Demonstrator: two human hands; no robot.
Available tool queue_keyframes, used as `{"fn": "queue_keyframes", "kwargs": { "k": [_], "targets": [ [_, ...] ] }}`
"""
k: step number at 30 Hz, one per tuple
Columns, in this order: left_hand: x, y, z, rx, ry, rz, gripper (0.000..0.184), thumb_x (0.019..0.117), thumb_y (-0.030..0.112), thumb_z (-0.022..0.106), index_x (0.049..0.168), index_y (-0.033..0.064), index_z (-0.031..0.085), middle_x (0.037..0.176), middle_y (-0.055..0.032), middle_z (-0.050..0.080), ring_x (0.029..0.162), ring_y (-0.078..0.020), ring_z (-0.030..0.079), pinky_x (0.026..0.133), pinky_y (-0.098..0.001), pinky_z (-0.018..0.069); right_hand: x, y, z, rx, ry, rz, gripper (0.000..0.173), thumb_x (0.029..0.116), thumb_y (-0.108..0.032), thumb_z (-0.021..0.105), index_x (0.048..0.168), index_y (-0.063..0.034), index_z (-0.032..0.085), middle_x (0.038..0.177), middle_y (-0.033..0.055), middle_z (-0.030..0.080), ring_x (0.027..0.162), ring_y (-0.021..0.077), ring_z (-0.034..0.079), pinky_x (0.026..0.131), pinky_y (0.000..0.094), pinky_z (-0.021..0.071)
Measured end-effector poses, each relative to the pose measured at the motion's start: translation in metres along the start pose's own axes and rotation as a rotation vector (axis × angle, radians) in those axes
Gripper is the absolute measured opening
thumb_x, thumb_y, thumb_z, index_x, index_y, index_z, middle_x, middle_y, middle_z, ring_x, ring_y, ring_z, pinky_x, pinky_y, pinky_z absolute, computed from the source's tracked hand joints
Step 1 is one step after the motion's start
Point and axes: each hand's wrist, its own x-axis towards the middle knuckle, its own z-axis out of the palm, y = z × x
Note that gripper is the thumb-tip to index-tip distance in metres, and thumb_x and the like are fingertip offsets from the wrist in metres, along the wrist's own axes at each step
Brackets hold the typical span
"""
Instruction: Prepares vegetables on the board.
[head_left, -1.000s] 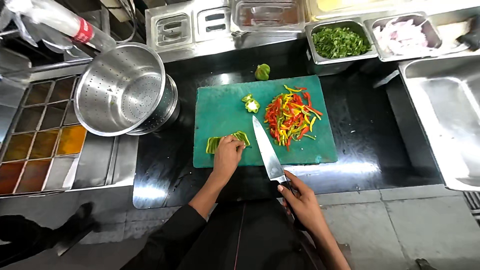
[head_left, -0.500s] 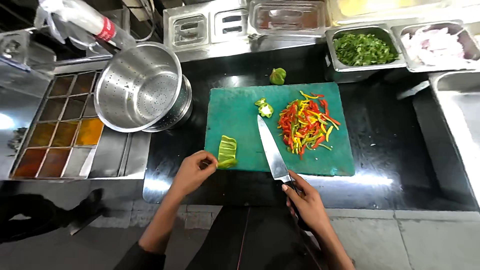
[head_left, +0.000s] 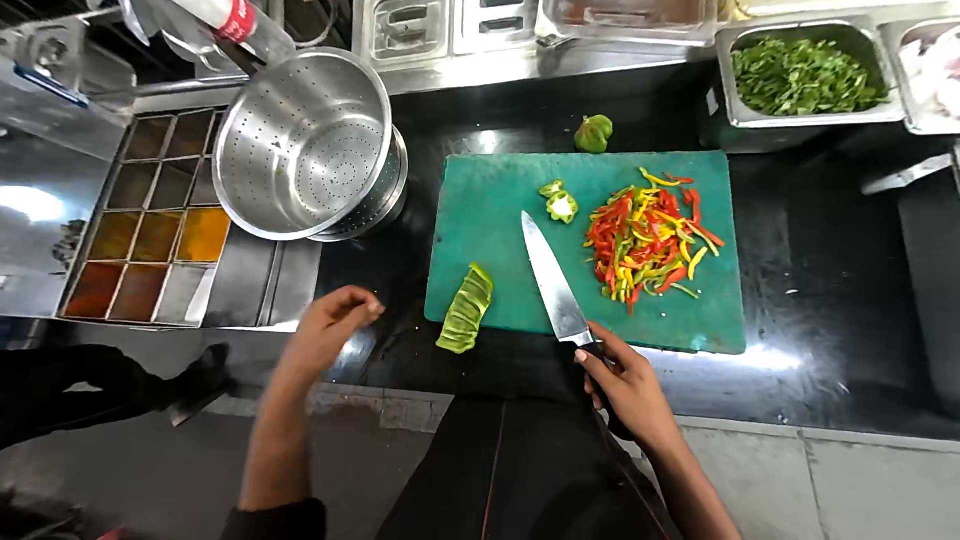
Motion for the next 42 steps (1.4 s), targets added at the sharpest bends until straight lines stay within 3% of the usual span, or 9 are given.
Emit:
{"fn": "queue_keyframes", "kwargs": {
  "k": [5,8,12,18,24,29,32,37,42],
  "targets": [
    [-0.046,-0.066,-0.07,0.462,-0.541,-0.385,0.019,0.0949,0.017,0.068,0.082,0.0028,0.074,0.077,-0.0073,0.07,0.075,-0.0197,0.067,0.075,-0.0408,0.0552,0.001,0.005,-0.001,0.017,0.011,0.017,0.045,0.1001,-0.017,0.063,0.144,-0.011,0.057,0.087,0.007,0.07,0.05,0.0125,0.06,0.044,0.0262,0.0528],
    [-0.054,-0.098,-0.066,0.674,-0.626,-0.632,0.023,0.0969,0.008,0.068,0.117,-0.0034,0.07,0.116,-0.0231,0.069,0.109,-0.0377,0.066,0.1,-0.0564,0.0493,0.004,0.008,-0.001,-0.002,0.018,0.038,0.044,0.1007,-0.015,0.064,0.145,-0.0137,0.058,0.084,0.0072,0.07,0.049,0.0128,0.06,0.043,0.0264,0.0524],
    [-0.062,-0.104,-0.065,0.604,-0.514,-0.79,0.027,0.1047,0.021,0.06,0.113,-0.003,0.068,0.089,-0.016,0.072,0.07,-0.0241,0.07,0.072,-0.0424,0.0598,0.006,0.007,-0.003,-0.018,0.021,0.052,0.044,0.1007,-0.013,0.064,0.144,-0.014,0.058,0.084,0.0073,0.069,0.049,0.0127,0.06,0.043,0.0264,0.0525],
    [-0.042,-0.038,-0.004,0.478,0.14,0.211,0.02,0.0977,0.007,0.062,0.111,0.0004,0.074,0.102,-0.0142,0.073,0.086,-0.0252,0.072,0.079,-0.0472,0.0615,0.008,0.012,-0.005,-0.013,0.023,0.041,0.042,0.1011,-0.013,0.063,0.143,-0.0131,0.058,0.089,0.0071,0.072,0.05,0.0137,0.061,0.043,0.027,0.052],
    [0.035,-0.006,0.119,0.335,0.058,0.128,0.057,0.0977,0.04,0.068,0.142,0.0053,0.059,0.146,-0.0202,0.053,0.13,-0.0425,0.05,0.105,-0.0603,0.0443,0.005,0.014,-0.001,-0.017,0.032,0.0,0.045,0.1004,-0.015,0.063,0.145,-0.0152,0.058,0.086,0.0068,0.071,0.049,0.0135,0.06,0.043,0.0275,0.0523],
    [0.062,0.03,0.152,0.311,-0.023,0.06,0.05,0.0918,0.031,0.078,0.131,0.0022,0.065,0.128,-0.0216,0.063,0.121,-0.0393,0.059,0.103,-0.057,0.0477,-0.018,0.025,-0.011,-0.104,-0.007,-0.035,0.049,0.0976,-0.028,0.065,0.145,-0.0161,0.059,0.098,0.003,0.073,0.057,0.0093,0.062,0.05,0.0269,0.0546],
    [0.074,0.038,0.146,0.177,-0.055,0.086,0.024,0.0905,0.012,0.077,0.11,0.0016,0.069,0.101,-0.0157,0.07,0.09,-0.0263,0.069,0.083,-0.0454,0.0572,-0.025,0.031,-0.012,-0.128,-0.009,-0.04,0.049,0.0982,-0.029,0.062,0.144,-0.0133,0.059,0.105,0.0036,0.073,0.061,0.0093,0.064,0.053,0.0286,0.0554],
    [0.086,0.06,0.133,0.291,0.32,0.42,0.033,0.0778,-0.01,0.07,0.109,0.0018,0.073,0.109,-0.0189,0.061,0.078,-0.0243,0.062,0.067,-0.0379,0.0553,-0.023,0.027,-0.01,-0.043,0.076,0.016,0.05,0.0987,-0.025,0.063,0.146,-0.0112,0.057,0.091,0.0035,0.071,0.052,0.0088,0.06,0.045,0.0256,0.0525],
    [0.089,0.053,0.162,0.466,0.165,0.487,0.039,0.0809,0.006,0.079,0.118,0.0023,0.07,0.115,-0.0222,0.065,0.102,-0.0389,0.066,0.086,-0.0533,0.0579,-0.014,0.015,-0.013,-0.013,0.112,0.023,0.051,0.0994,-0.026,0.064,0.148,-0.0122,0.054,0.089,0.0042,0.071,0.051,0.0106,0.06,0.044,0.0264,0.0527]
  ]
}}
